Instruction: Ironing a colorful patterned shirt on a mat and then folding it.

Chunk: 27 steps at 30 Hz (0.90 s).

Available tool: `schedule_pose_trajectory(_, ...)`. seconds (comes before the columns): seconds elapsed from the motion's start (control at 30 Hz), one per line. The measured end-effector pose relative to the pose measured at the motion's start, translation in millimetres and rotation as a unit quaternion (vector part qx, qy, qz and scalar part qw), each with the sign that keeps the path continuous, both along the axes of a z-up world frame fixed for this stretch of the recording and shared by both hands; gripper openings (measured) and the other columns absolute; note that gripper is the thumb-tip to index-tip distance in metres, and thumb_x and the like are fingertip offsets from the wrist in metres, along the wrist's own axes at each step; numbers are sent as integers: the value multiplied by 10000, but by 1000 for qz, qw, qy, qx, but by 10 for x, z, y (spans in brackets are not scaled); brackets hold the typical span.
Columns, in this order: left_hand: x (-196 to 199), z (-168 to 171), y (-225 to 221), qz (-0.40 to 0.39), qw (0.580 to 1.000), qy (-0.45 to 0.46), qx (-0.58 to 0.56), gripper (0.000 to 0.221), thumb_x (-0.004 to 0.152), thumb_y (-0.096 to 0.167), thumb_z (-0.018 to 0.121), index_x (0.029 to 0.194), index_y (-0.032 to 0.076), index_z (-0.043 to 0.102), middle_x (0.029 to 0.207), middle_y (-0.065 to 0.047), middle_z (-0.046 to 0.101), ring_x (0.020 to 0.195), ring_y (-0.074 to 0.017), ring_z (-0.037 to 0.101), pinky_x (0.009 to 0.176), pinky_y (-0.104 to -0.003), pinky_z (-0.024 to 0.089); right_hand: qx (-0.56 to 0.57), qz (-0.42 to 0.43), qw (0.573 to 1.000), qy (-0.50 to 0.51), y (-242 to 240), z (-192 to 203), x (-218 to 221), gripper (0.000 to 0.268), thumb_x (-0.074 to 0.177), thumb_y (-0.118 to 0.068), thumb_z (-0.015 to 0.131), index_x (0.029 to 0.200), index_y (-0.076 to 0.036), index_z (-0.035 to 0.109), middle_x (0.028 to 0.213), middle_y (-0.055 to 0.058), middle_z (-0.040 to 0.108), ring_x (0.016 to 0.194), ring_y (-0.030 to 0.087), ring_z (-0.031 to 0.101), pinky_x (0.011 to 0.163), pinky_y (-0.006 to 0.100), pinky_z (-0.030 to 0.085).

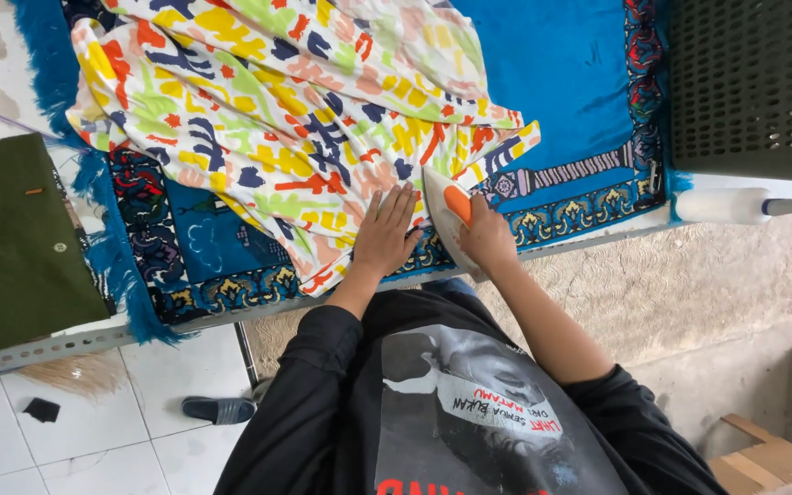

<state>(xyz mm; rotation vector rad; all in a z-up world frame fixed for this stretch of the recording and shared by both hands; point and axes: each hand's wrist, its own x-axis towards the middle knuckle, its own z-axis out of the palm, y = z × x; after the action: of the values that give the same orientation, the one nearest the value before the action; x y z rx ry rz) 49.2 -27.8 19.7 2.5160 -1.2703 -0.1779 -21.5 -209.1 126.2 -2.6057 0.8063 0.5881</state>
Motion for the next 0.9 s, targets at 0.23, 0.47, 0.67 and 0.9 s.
schedule_pose_trajectory(0.23, -13, 26, 29, -23, 999, -18, -29, 628, 1100, 505, 281, 1649, 204, 232, 1713, 5, 202, 1569, -222, 168, 1289, -509, -66, -40, -43, 998, -1, -357, -324, 230, 341, 903, -252, 650, 1174, -95, 514, 996, 266, 680, 940, 508, 708, 794, 589, 603)
schedule_pose_trajectory(0.47, -26, -29, 26, -27, 999, -42, -7, 631, 1081, 574, 256, 1641, 284, 238, 1714, 78, 172, 1571, -221, 151, 1271, -592, -59, -25, -44, 998, -34, -484, -238, 286, 401, 893, -235, 661, 1240, -62, 563, 1025, 272, 699, 981, 491, 709, 826, 553, 598)
schedule_pose_trajectory(0.67, -4, -14, 26, -32, 999, -43, 2, 620, 1081, 567, 251, 1633, 285, 263, 1706, 89, 199, 1570, -220, 156, 1274, -582, -79, -7, -41, 999, 17, -203, -11, 69, 358, 896, -241, 644, 1202, -73, 566, 1019, 268, 703, 986, 481, 709, 846, 562, 598)
schedule_pose_trajectory(0.9, 12, 5, 26, -30, 998, -42, -27, 606, 1075, 544, 314, 1616, 272, 321, 1692, 57, 262, 1560, -241, 195, 1270, -582, -55, -37, -81, 996, 7, -790, -189, 262, 332, 921, -261, 626, 1173, -62, 542, 1016, 279, 694, 991, 498, 702, 838, 569, 593)
